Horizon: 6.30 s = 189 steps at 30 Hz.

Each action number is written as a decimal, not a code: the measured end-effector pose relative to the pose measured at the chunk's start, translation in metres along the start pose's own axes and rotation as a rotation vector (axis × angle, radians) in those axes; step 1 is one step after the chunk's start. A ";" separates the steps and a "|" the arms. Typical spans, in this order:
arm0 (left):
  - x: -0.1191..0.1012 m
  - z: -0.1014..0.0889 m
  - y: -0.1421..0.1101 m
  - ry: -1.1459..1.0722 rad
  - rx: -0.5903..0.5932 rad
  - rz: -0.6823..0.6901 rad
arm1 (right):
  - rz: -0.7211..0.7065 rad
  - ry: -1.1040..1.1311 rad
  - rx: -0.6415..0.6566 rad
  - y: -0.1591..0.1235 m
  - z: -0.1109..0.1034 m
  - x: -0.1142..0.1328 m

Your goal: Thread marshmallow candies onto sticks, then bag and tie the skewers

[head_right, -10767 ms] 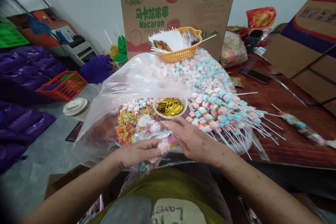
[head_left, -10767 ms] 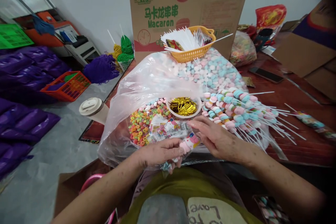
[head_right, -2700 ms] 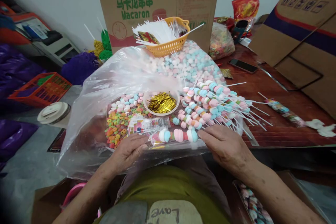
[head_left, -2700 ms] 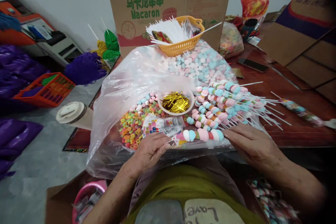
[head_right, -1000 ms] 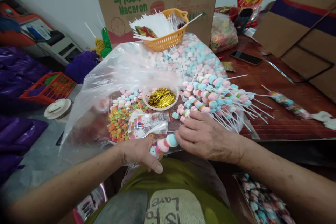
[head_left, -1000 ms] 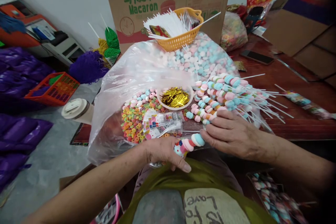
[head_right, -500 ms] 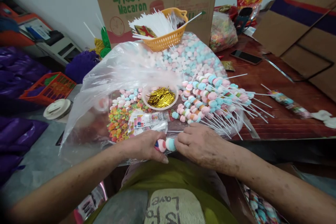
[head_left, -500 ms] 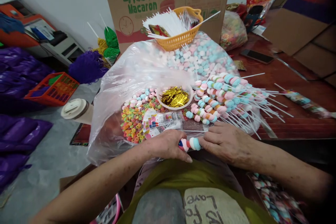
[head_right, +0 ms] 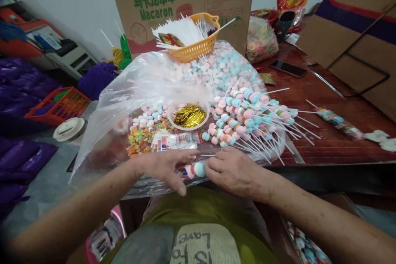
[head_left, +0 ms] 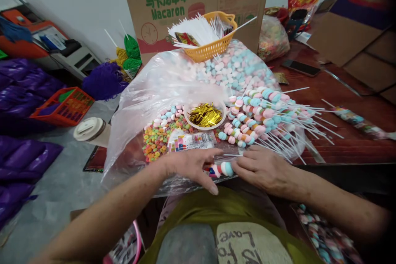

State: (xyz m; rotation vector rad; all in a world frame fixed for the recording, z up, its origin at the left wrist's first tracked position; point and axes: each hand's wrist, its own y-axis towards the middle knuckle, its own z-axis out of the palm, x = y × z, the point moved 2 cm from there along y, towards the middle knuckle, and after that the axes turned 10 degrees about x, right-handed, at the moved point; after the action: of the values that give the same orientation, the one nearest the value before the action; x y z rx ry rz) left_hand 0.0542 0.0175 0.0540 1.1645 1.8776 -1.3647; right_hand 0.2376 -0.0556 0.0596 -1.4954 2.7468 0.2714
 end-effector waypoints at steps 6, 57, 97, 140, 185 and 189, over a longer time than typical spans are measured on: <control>0.015 0.003 -0.016 -0.049 0.205 -0.177 | -0.028 -0.122 -0.056 -0.009 -0.015 0.000; -0.021 0.016 -0.004 0.469 -0.393 -0.342 | 0.069 -0.020 0.022 0.003 -0.035 0.000; -0.013 0.017 0.009 0.326 -0.264 -0.241 | 0.003 0.116 0.131 0.023 -0.009 0.007; 0.004 0.004 -0.024 -0.432 0.109 -0.195 | -0.102 -0.106 -0.091 0.020 -0.050 -0.002; 0.006 0.001 -0.043 0.001 -0.220 -0.244 | -0.093 -0.104 -0.108 0.029 -0.033 -0.011; 0.007 0.003 -0.037 -0.266 -0.016 -0.127 | -0.163 -0.230 -0.183 0.029 -0.045 -0.006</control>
State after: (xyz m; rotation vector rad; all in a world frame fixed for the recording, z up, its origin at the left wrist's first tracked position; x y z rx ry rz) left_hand 0.0180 0.0126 0.0649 0.8208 1.7902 -1.4895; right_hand 0.2206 -0.0416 0.1087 -1.6023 2.4630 0.6615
